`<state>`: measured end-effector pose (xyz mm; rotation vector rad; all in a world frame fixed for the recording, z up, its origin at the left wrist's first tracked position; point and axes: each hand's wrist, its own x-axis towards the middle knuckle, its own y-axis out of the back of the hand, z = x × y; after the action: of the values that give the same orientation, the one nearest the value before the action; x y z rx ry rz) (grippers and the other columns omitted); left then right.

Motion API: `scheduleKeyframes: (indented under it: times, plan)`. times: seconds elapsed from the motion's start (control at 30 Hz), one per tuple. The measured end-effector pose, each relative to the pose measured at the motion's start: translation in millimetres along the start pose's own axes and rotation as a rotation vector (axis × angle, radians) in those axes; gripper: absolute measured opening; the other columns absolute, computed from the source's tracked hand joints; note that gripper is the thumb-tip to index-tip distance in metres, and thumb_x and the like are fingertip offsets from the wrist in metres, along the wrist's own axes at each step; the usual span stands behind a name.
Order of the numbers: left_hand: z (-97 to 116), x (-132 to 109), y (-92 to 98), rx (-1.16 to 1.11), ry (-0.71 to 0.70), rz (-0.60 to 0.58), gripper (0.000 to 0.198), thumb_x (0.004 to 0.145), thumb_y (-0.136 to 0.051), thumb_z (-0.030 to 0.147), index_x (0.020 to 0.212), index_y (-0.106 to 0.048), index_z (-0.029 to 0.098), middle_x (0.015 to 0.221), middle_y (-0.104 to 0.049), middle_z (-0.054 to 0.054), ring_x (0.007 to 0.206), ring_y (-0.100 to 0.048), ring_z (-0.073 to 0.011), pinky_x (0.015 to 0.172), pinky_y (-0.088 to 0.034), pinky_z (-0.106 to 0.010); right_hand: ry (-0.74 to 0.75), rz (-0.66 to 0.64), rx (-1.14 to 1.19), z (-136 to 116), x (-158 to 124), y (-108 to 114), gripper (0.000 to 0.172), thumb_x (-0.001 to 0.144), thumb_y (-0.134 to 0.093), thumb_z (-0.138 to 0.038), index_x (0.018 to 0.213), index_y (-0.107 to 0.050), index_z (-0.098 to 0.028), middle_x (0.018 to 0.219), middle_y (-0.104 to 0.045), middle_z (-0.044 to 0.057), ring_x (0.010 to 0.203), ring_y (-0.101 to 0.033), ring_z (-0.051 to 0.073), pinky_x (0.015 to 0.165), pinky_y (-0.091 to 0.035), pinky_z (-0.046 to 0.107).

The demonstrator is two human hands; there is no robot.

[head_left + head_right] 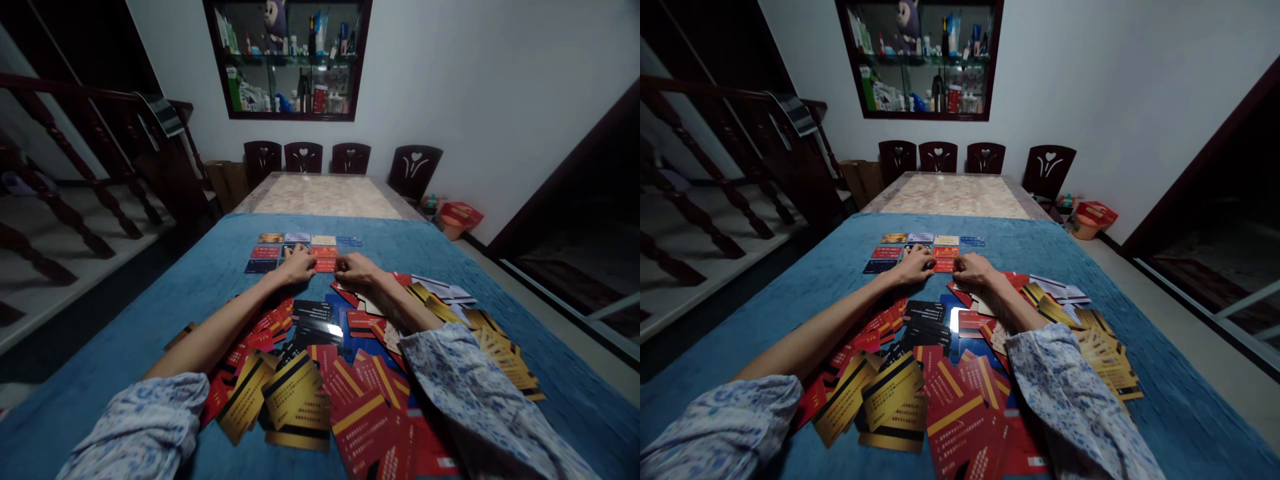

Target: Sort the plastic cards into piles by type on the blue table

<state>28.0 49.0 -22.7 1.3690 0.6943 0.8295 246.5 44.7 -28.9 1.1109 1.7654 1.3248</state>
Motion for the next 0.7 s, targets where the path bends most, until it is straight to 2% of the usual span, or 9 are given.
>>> scheduleKeyframes:
  times: [0.47, 0.7]
  plan:
    - [3.3, -11.3, 1.3, -0.032, -0.017, 0.039, 0.018, 0.085, -0.059, 0.026, 0.097, -0.071, 0.022, 0.119, -0.063, -0.012, 0.123, -0.041, -0.0347, 0.099, -0.033, -0.053, 0.046, -0.067, -0.002, -8.6, -7.1, 1.8, 0.011, 0.082, -0.064, -0.024, 0.086, -0.073, -0.019, 0.087, -0.073, 0.005, 0.072, -0.059, 0.014, 0.060, -0.036, 0.022]
    - [10.1, -15.7, 3.9, -0.012, -0.036, 0.060, 0.024, 0.087, -0.058, 0.025, 0.106, -0.072, 0.021, 0.124, -0.062, -0.013, 0.126, -0.042, -0.0343, 0.099, -0.033, -0.053, 0.061, -0.002, 0.045, -7.4, -14.1, 1.5, 0.014, 0.085, -0.058, -0.024, 0.083, -0.070, -0.017, 0.081, -0.070, 0.004, 0.070, -0.057, 0.014, 0.062, -0.036, 0.023]
